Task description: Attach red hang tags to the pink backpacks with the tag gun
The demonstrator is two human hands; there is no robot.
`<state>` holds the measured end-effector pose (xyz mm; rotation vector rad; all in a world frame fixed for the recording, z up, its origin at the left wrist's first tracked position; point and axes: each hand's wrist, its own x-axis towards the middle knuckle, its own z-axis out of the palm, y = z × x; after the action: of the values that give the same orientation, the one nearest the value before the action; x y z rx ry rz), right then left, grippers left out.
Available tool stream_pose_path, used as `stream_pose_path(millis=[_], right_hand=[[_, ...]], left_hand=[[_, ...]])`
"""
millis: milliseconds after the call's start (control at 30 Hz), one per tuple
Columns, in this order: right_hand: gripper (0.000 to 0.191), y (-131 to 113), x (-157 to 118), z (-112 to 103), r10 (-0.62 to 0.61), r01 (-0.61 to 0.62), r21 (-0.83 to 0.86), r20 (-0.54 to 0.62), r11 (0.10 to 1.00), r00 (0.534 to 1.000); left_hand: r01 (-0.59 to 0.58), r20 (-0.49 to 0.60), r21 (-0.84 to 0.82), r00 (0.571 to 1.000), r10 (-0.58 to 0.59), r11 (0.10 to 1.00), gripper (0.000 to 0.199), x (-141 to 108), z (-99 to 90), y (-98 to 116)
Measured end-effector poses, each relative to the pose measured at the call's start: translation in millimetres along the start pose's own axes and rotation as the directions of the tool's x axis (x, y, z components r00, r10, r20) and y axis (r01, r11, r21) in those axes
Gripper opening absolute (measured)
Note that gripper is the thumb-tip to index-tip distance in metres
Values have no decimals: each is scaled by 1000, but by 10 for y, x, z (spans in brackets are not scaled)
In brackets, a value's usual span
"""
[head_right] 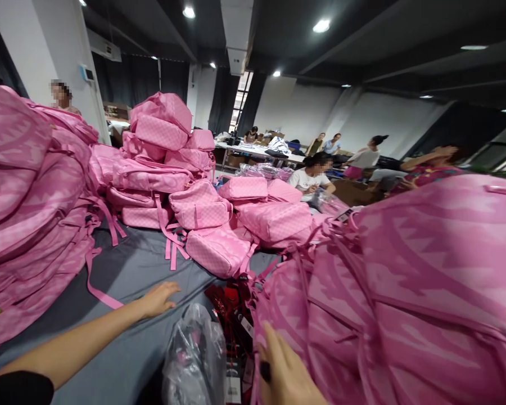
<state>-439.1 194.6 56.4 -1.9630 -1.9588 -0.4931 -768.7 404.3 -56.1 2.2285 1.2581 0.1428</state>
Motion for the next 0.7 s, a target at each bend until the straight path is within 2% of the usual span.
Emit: stream_pose_path(millis=[67,167,300,400,467,533,600,700], right_hand=[[50,-393,480,440,-40,33,53,118,998,992],[55,-834,1317,1197,31,-22,-35,303,999,952],[66,-1024,2327,2111,74,-40,-91,404,995,912],[63,-1038,2888,2608,95,-76,-62,428,995,899],[54,-1048,3152,2869,106,-104,-30,459,994,882],[45,-1079,3311,3071,112,-126,-4,495,992,861],[43,-1162,3342,3181,107,-130,8,517,992,849],[47,-1468,3136,3151,66,-94,24,541,995,838]], left_hand=[[69,-27,9,997,-69,998,63,-9,-82,-249],[176,-67,18,982,-174,984,66,-160,-277,-744],[313,-155,23,939,-306,949,62,-504,-606,-1610],[361,-297,-9,890,-347,933,59,-674,-900,-2294],[341,-425,-49,843,-329,939,55,-685,-1136,-2659],[298,-515,-84,804,-297,951,50,-602,-1386,-2900],[244,-558,-112,787,-264,963,47,-445,-1607,-3012],[170,-583,-158,779,-231,973,49,-168,-1792,-3008]])
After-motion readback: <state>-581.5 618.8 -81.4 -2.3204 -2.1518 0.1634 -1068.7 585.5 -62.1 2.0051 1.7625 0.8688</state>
